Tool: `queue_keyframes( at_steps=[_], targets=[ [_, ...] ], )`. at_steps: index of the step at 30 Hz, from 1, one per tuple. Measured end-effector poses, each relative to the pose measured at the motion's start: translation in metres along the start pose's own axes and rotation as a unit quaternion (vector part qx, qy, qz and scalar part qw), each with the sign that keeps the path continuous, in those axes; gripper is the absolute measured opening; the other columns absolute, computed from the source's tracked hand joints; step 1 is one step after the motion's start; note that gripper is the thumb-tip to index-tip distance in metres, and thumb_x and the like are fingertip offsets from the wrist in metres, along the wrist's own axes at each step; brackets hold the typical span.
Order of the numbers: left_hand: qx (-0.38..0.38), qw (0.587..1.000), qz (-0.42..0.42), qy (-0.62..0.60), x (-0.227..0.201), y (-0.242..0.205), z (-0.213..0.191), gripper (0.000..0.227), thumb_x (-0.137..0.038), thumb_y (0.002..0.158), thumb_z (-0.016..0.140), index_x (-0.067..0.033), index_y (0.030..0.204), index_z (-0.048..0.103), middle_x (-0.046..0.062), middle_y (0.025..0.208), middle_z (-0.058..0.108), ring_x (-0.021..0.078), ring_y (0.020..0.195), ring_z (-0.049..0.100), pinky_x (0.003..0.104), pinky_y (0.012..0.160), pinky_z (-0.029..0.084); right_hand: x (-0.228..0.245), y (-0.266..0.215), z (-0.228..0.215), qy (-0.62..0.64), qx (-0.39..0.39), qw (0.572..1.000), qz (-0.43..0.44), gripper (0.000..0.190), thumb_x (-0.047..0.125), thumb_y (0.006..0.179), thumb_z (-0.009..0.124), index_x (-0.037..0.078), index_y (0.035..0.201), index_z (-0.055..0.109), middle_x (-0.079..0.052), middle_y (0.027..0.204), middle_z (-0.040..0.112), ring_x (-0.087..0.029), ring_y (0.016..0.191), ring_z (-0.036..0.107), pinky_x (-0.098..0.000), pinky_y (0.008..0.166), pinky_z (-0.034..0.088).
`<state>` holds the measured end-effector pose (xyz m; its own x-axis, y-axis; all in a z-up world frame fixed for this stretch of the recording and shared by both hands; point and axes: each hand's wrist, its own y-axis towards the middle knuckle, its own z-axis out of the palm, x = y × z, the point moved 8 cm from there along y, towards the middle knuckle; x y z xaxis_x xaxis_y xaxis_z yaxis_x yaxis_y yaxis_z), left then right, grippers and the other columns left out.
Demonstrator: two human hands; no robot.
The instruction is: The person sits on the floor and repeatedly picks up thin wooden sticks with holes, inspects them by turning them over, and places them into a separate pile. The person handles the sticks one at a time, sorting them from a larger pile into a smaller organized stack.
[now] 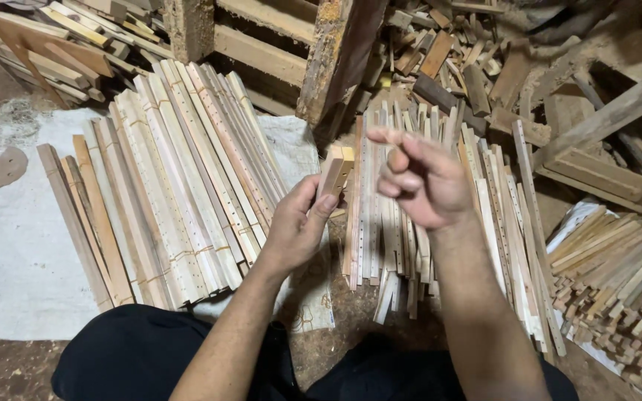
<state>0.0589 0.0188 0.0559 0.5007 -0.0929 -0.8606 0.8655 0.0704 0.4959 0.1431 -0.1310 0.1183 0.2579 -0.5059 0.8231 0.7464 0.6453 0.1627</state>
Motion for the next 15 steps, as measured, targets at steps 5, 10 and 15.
queue_keyframes(
  at_steps=[5,10,15],
  targets=[
    [-0.024,0.994,0.025,0.106,0.005,-0.001,0.026,0.022,-0.026,0.105,0.057,-0.0077,0.112,0.068,0.01,0.083,0.07,0.0247,0.08,0.07,0.04,0.077,0.057,0.029,-0.005,0.079,-0.463,0.057,0.876,-0.127,0.026,0.002,0.097,0.05,-0.008,0.104,0.073,-0.026,0.095,0.076,-0.011,0.041,0.053,-0.024,0.037,0.045],
    [-0.021,0.997,-0.031,-0.062,0.009,0.005,0.014,0.036,-0.019,0.098,0.071,-0.007,0.13,0.061,0.004,0.102,0.064,0.0167,0.094,0.058,0.035,0.089,0.054,-0.045,-0.043,0.097,-0.584,0.136,0.8,-0.025,0.023,0.003,0.094,0.056,-0.003,0.09,0.078,-0.013,0.056,0.066,-0.015,0.034,0.047,-0.0274,0.035,0.042],
    [-0.014,0.989,-0.077,-0.129,0.01,0.001,-0.016,0.055,-0.028,0.093,0.074,0.0003,0.137,0.057,0.016,0.112,0.064,0.0235,0.098,0.06,0.042,0.091,0.055,-0.057,-0.044,-0.007,-0.535,0.023,0.844,0.02,0.019,0.007,0.096,0.063,0.001,0.086,0.079,-0.008,0.051,0.063,-0.013,0.042,0.046,-0.0224,0.043,0.039]
  ],
)
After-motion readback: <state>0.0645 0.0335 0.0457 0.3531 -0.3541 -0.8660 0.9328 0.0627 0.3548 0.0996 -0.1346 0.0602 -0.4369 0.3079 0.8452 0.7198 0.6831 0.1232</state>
